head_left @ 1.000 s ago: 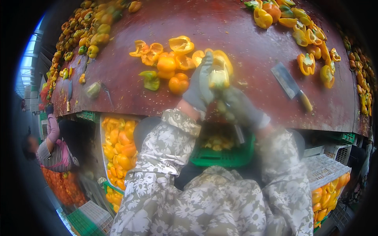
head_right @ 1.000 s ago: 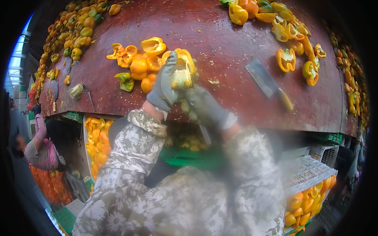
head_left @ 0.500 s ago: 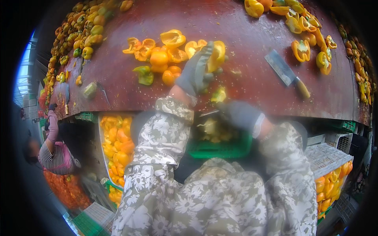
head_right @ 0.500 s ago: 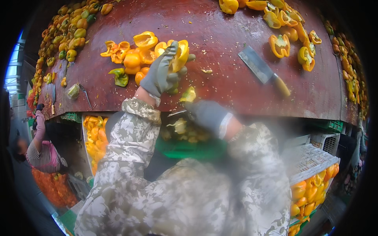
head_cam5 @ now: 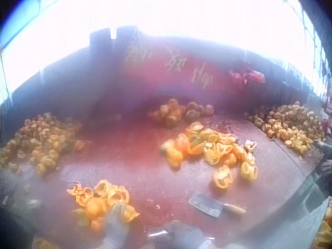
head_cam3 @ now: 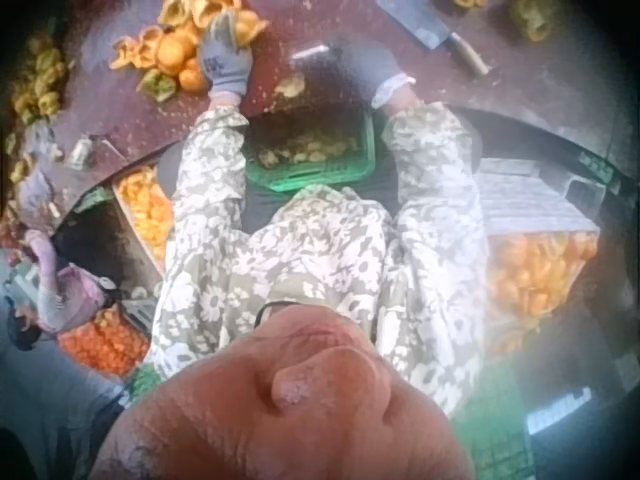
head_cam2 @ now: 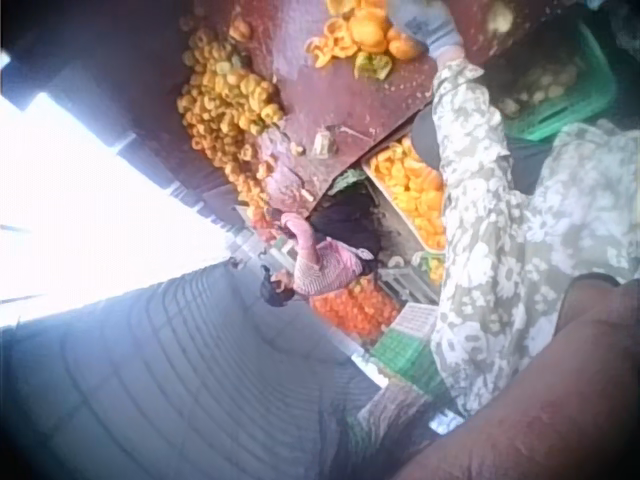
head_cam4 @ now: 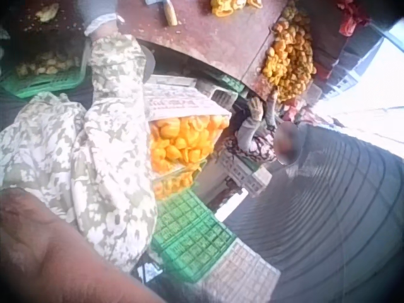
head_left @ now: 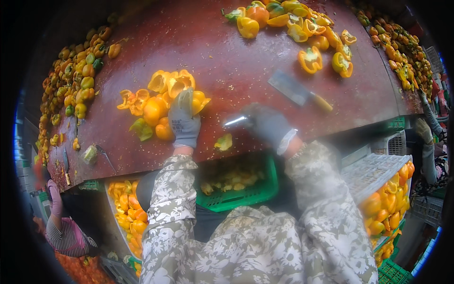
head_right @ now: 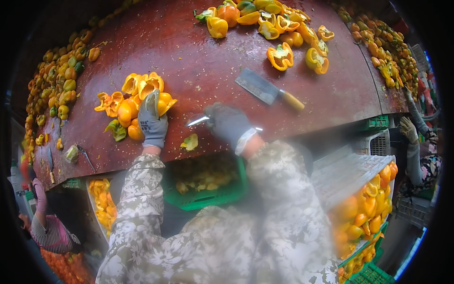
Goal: The person repeatedly picks up yellow bell peppers, cuts them open with a knife, removes the seeds, and places the pieces into a green basket. The process is continuous and repetitive, with the worker handling each pepper individually.
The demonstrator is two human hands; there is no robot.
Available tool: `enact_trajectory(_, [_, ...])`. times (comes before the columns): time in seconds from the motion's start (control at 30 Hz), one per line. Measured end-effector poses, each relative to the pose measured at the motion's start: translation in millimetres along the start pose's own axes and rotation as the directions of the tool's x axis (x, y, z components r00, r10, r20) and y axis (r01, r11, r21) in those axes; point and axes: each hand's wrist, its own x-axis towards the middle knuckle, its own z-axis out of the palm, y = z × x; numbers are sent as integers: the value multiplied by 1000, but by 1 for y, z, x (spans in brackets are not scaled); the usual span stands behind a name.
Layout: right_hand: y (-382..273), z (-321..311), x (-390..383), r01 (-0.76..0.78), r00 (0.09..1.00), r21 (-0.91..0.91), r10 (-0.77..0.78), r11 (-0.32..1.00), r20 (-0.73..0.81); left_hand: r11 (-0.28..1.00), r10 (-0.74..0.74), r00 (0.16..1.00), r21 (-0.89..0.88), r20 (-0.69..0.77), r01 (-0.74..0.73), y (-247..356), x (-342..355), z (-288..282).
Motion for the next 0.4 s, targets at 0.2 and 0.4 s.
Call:
enact_trajectory(0.2, [112,-85,-24,-405,909,-103,388,908,-150,981,-77,995,174,-61,87,40,6,-7])
enact_trajectory(0.4, [126,-134,-54,-422,863,-244,470,873,187,987,127,924,-134,361,-83,107,-43,-1])
